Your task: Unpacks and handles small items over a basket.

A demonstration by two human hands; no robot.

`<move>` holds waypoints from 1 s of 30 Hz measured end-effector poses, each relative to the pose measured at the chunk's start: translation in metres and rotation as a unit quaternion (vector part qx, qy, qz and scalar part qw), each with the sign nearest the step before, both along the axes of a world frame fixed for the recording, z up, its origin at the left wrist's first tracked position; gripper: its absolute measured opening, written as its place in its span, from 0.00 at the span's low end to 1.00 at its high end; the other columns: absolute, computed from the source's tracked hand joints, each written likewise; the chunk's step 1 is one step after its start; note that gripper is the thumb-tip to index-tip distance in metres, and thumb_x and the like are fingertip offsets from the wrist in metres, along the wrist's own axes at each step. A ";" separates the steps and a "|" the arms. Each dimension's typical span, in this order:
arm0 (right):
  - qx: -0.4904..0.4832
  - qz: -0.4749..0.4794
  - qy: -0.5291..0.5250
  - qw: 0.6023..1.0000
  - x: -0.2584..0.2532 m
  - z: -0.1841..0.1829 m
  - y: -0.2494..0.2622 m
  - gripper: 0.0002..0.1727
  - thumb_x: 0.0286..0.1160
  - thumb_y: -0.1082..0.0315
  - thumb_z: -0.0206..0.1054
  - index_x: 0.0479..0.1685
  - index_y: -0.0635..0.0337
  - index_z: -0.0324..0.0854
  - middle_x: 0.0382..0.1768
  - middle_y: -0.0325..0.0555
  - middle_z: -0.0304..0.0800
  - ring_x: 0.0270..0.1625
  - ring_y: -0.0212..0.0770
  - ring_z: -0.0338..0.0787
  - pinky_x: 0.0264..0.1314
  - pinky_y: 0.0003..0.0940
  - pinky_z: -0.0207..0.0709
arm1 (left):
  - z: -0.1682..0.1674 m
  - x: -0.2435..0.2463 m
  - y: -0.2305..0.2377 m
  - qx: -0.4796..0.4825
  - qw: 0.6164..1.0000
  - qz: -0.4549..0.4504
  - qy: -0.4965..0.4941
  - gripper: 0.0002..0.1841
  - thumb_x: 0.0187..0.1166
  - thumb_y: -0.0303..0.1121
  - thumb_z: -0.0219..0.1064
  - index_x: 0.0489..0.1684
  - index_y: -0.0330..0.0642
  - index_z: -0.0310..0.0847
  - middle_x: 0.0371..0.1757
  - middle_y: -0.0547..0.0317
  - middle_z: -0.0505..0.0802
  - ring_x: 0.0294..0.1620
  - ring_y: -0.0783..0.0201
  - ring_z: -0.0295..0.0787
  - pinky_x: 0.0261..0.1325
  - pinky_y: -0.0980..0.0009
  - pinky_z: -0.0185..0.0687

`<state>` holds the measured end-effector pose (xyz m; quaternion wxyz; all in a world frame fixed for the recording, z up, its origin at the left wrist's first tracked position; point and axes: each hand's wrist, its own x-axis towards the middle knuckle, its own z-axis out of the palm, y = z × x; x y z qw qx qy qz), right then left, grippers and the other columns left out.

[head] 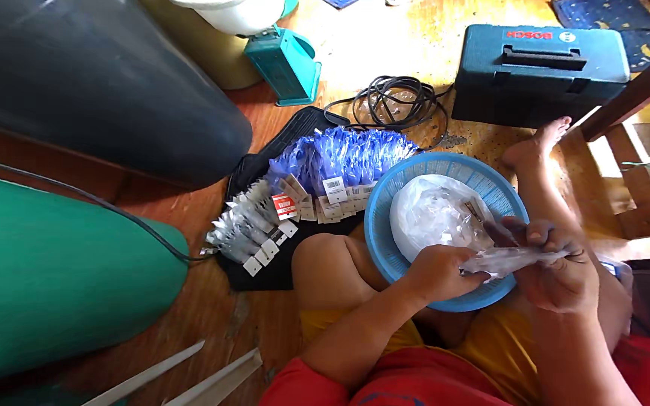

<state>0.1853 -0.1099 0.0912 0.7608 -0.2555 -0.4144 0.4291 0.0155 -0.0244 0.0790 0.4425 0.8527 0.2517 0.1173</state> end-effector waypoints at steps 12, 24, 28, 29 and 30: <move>0.021 -0.006 0.000 1.000 0.010 0.003 -0.003 0.05 0.76 0.58 0.73 0.38 0.44 0.94 0.47 0.35 0.95 0.64 0.42 0.90 0.76 0.50 0.79 | -0.001 -0.012 0.007 0.083 0.986 0.045 -0.141 0.15 0.77 0.29 0.55 0.44 0.34 0.89 0.50 0.47 0.95 0.65 0.49 0.88 0.80 0.32 0.59; 0.019 0.015 -0.009 1.000 0.004 0.004 0.000 0.05 0.77 0.60 0.72 0.38 0.44 0.94 0.47 0.33 0.95 0.60 0.39 0.92 0.74 0.47 0.81 | -0.008 -0.002 0.013 -0.106 0.993 -0.002 -0.059 0.25 0.75 0.36 0.67 0.70 0.33 0.80 0.48 0.46 0.94 0.43 0.61 0.91 0.51 0.61 0.87; 0.014 0.012 -0.007 1.000 0.004 0.005 -0.001 0.05 0.76 0.60 0.73 0.38 0.44 0.94 0.46 0.33 0.95 0.58 0.37 0.92 0.72 0.44 0.83 | -0.005 0.000 0.015 -0.065 0.997 -0.004 -0.046 0.17 0.81 0.39 0.68 0.51 0.31 0.89 0.44 0.46 0.95 0.48 0.60 0.93 0.58 0.59 0.87; 0.015 0.010 -0.006 1.000 0.005 0.005 -0.001 0.05 0.76 0.60 0.73 0.38 0.45 0.94 0.46 0.33 0.95 0.58 0.38 0.92 0.72 0.44 0.83 | -0.007 -0.002 0.016 -0.053 0.996 -0.001 -0.064 0.16 0.81 0.39 0.67 0.48 0.31 0.89 0.42 0.47 0.95 0.46 0.62 0.93 0.56 0.62 0.87; 0.016 0.010 -0.004 1.000 0.007 0.004 -0.001 0.05 0.76 0.60 0.73 0.38 0.44 0.94 0.46 0.33 0.95 0.58 0.38 0.92 0.72 0.45 0.83 | -0.009 -0.003 0.017 -0.041 0.995 0.002 -0.087 0.15 0.80 0.38 0.67 0.47 0.31 0.90 0.42 0.47 0.94 0.45 0.62 0.92 0.54 0.63 0.87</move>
